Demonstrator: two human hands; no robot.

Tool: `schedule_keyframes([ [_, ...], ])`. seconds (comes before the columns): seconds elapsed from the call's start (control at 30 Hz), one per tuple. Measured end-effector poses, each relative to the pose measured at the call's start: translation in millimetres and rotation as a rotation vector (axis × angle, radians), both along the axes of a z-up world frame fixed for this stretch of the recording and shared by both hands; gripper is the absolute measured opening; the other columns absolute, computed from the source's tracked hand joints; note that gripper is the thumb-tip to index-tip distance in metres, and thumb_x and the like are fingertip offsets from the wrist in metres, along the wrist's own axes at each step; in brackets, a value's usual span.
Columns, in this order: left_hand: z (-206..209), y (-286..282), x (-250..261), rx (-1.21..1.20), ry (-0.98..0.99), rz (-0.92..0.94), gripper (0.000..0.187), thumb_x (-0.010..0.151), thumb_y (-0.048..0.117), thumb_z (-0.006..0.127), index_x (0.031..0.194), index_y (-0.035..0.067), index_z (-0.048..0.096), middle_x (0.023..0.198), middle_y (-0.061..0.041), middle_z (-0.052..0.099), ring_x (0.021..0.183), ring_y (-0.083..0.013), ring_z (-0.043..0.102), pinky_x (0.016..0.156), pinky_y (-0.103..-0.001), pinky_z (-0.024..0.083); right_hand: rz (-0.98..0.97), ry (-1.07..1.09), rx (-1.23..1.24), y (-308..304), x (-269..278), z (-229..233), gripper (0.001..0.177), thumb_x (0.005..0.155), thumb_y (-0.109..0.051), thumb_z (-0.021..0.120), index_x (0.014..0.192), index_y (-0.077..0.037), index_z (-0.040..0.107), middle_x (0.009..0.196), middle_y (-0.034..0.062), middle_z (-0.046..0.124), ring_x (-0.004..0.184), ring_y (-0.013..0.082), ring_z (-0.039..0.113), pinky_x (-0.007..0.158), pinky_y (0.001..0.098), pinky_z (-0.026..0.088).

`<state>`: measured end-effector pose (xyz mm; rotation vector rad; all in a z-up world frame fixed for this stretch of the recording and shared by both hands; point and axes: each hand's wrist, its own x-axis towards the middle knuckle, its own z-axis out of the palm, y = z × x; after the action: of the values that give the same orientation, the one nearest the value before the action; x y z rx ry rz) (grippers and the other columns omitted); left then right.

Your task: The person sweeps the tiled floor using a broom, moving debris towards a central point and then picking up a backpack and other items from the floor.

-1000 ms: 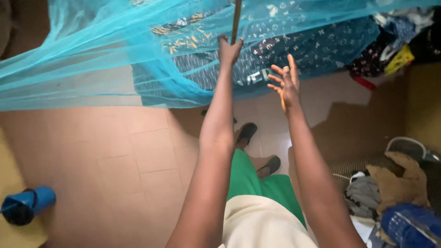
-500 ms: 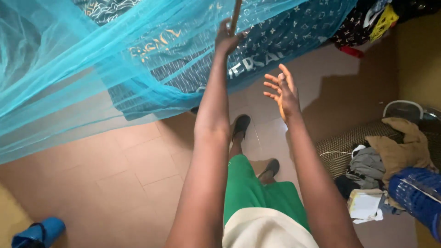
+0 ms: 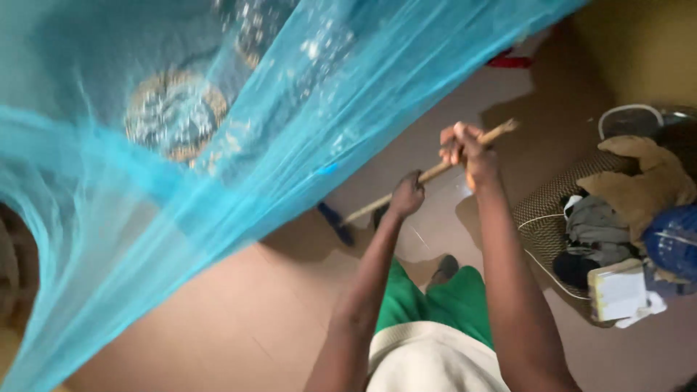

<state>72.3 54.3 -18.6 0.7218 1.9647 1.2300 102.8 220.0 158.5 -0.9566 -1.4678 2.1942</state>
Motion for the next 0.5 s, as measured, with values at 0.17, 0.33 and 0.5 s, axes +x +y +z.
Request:
schedule_keyframes([
  [0.17, 54.1, 24.1, 32.2, -0.286, -0.023, -0.131, 0.033, 0.083, 0.018, 0.06, 0.113, 0.008, 0.072, 0.101, -0.026, 0.071, 0.1, -0.0464, 0.066, 0.088, -0.052, 0.05, -0.111, -0.068, 0.017, -9.5, 49.3, 35.8, 0.041, 0.104, -0.033, 0.065, 0.07, -0.01, 0.056, 0.067, -0.0007, 0.052, 0.062, 0.0092, 0.047, 0.065, 0.028, 0.042],
  [0.33, 49.6, 83.2, 48.7, -0.265, -0.056, -0.47, 0.025, 0.08, 0.026, 0.074, 0.098, 0.01, 0.077, 0.096, -0.02, 0.074, 0.094, -0.0385, 0.069, 0.085, -0.049, 0.054, -0.126, 0.122, 0.005, 43.9, 107.1, 95.2, 0.033, 0.1, -0.029, 0.063, 0.073, -0.01, 0.058, 0.069, 0.0002, 0.053, 0.066, 0.0105, 0.051, 0.068, 0.0278, 0.044],
  [0.5, 16.3, 167.9, 87.1, -0.142, -0.205, -1.044, 0.023, 0.077, 0.022, 0.072, 0.096, 0.011, 0.077, 0.096, -0.017, 0.076, 0.091, -0.0344, 0.071, 0.083, -0.047, 0.056, -0.109, -0.053, 0.042, 107.6, 216.4, 139.6, 0.048, 0.104, -0.029, 0.056, 0.061, -0.008, 0.052, 0.057, 0.007, 0.053, 0.053, 0.0156, 0.043, 0.054, 0.0307, 0.029],
])
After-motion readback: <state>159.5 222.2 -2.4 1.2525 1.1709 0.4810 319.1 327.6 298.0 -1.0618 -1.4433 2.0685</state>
